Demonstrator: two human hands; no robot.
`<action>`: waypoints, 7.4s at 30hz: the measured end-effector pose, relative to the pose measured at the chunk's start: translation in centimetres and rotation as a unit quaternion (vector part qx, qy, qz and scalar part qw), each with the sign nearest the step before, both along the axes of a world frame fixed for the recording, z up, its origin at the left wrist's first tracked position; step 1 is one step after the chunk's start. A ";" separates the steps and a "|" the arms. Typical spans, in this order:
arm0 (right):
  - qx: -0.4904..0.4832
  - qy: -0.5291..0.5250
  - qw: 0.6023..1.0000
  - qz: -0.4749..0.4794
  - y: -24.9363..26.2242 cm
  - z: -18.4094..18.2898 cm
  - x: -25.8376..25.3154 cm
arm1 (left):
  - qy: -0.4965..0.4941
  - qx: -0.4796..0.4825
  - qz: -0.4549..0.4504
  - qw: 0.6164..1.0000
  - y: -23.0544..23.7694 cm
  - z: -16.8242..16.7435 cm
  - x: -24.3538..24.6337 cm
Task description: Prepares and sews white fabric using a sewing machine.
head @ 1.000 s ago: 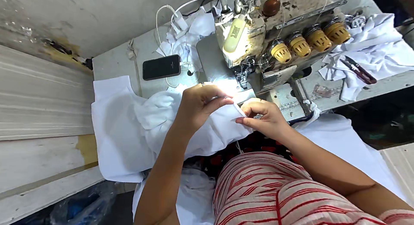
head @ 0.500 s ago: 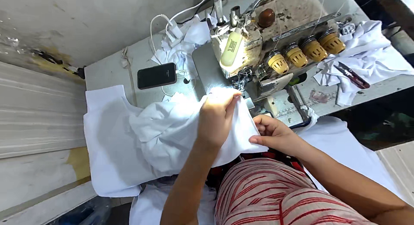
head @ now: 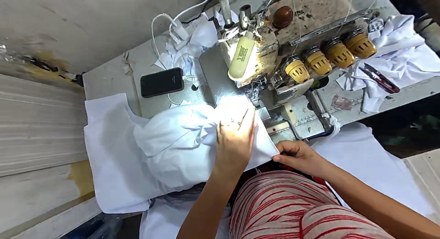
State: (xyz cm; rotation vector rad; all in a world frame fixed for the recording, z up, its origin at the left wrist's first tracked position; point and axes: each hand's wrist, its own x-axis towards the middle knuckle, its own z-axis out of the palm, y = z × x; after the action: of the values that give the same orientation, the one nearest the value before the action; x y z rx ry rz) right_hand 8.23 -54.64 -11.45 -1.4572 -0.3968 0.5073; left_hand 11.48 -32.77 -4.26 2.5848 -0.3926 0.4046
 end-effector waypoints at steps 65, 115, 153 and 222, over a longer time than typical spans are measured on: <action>-0.007 -0.029 0.989 -0.146 2.4 0.0 -1.1 | 0.218 -0.558 -0.061 0.799 -0.2 -3.8 -11.4; 0.078 0.095 0.992 -0.021 -0.2 2.2 -5.0 | -0.236 0.029 -0.057 0.970 -0.5 -8.3 -5.8; -0.103 -0.405 0.907 0.051 4.6 4.0 4.5 | -0.021 -0.050 0.109 0.993 5.9 -0.7 -3.5; -0.440 -0.203 0.803 -0.347 -19.4 1.7 10.1 | 0.000 -0.034 0.051 0.998 4.4 2.7 2.8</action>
State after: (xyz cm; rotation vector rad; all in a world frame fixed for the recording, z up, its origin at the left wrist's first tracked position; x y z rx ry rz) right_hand 18.30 -74.05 -9.74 -2.4765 0.1108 -0.3013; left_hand 14.27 -28.40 -1.59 2.5454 -0.2432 0.4466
